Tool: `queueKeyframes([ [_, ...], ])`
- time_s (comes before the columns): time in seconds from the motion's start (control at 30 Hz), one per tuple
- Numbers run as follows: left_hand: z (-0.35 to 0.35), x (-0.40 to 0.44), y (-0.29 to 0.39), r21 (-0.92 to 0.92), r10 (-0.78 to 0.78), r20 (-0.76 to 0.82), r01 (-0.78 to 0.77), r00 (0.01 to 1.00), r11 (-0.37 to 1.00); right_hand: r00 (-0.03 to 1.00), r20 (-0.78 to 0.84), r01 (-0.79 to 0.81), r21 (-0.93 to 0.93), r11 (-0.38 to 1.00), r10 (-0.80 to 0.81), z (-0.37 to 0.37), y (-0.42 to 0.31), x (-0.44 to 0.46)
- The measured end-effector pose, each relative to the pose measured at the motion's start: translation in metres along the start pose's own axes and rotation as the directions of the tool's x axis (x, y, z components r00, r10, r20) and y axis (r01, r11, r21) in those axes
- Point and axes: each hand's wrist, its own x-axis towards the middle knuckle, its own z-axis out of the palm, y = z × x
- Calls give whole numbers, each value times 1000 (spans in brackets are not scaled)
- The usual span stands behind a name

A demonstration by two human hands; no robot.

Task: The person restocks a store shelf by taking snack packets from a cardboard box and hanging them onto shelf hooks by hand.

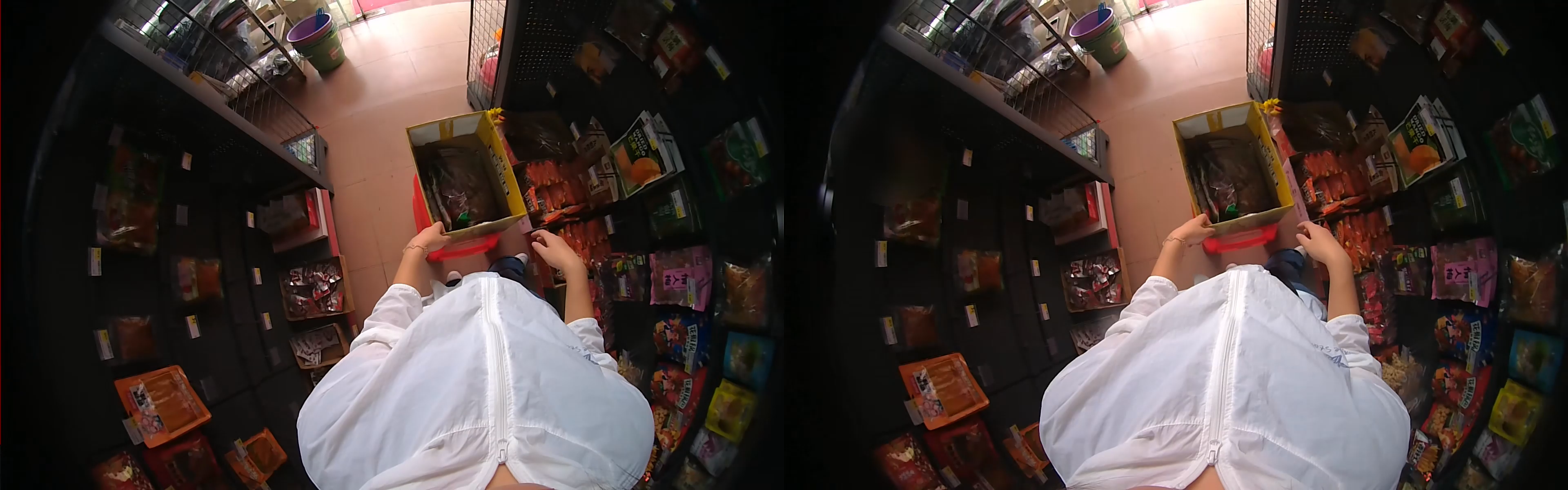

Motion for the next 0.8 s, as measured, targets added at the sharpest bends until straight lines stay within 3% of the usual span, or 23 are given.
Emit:
queueKeyframes([
  [0.07,-1,6,9,99,-32,-24,34,999,994,1000,-23,16,65,998,-15,-3,3,2],
  [0.13,-13,0,35,446,-89,59,54,994,893,999,-49,30,129,991,-23,-7,7,0],
  [0.17,-18,-2,47,450,-84,63,46,994,892,998,-63,14,125,992,-6,-9,8,-1],
  [0.23,-27,-8,74,398,-123,44,95,991,913,996,-86,-7,123,992,17,-13,13,-2],
  [0.3,-29,0,92,433,-36,76,0,996,901,996,-88,-21,138,990,33,-16,19,-4],
  [0.37,-23,24,96,272,275,15,-268,961,924,995,-42,-79,145,986,86,-23,18,-4],
  [0.43,-11,53,101,-28,379,-83,-382,922,924,994,-18,-102,137,985,106,-31,21,-7],
  [0.5,3,84,102,-267,314,-106,-331,944,905,990,-19,-138,157,978,143,-39,27,-8],
  [0.53,6,96,105,-104,297,-127,-311,946,945,987,-21,-155,155,976,160,-46,28,-9],
  [0.57,11,107,107,-56,214,-127,-223,969,973,984,-23,-173,155,973,179,-53,31,-10],
  [0.6,22,142,90,-180,105,-50,-113,993,977,981,-55,-174,154,973,184,-54,42,-8],
  [0.67,14,120,122,-567,-158,66,167,985,807,973,-95,-193,174,966,212,-58,61,-5],
  [0.7,18,140,112,-598,-207,75,210,976,774,969,-102,-204,182,962,225,-63,68,-7],
  [0.77,26,175,93,-285,-398,-33,373,917,883,956,-114,-250,155,956,268,-74,74,-11],
  [0.8,30,186,89,-349,-452,-15,419,892,838,952,-134,-252,156,955,273,-74,84,-12],
])
